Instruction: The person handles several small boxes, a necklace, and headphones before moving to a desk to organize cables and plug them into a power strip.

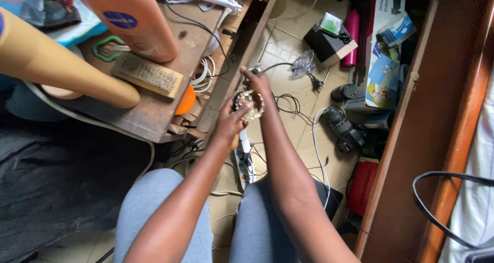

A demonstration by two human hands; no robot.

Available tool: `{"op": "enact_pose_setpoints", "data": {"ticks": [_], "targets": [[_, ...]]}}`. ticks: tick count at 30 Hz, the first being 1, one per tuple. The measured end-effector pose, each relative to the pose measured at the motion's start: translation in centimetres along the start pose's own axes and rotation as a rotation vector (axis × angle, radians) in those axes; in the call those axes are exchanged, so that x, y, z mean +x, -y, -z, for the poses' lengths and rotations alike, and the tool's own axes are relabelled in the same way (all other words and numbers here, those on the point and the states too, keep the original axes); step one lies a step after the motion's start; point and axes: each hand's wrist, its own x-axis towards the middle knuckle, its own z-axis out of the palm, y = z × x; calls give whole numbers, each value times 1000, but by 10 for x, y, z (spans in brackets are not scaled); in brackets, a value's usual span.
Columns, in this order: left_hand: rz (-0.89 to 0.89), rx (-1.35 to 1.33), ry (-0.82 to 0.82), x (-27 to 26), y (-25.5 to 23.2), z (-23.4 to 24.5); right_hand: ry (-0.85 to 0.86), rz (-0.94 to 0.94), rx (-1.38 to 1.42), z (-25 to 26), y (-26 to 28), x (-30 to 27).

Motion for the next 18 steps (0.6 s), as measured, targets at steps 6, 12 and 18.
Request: {"op": "enact_pose_setpoints", "data": {"ticks": [6, 12, 18], "targets": [[-160, -264, 31, -11, -10, -16, 177, 26, 343, -1, 38, -7], [-185, -462, 134, -34, -31, -34, 326, -68, 497, -45, 29, -46], [-18, -462, 201, -50, -33, -30, 280, -105, 401, -51, -21, -36]]}}
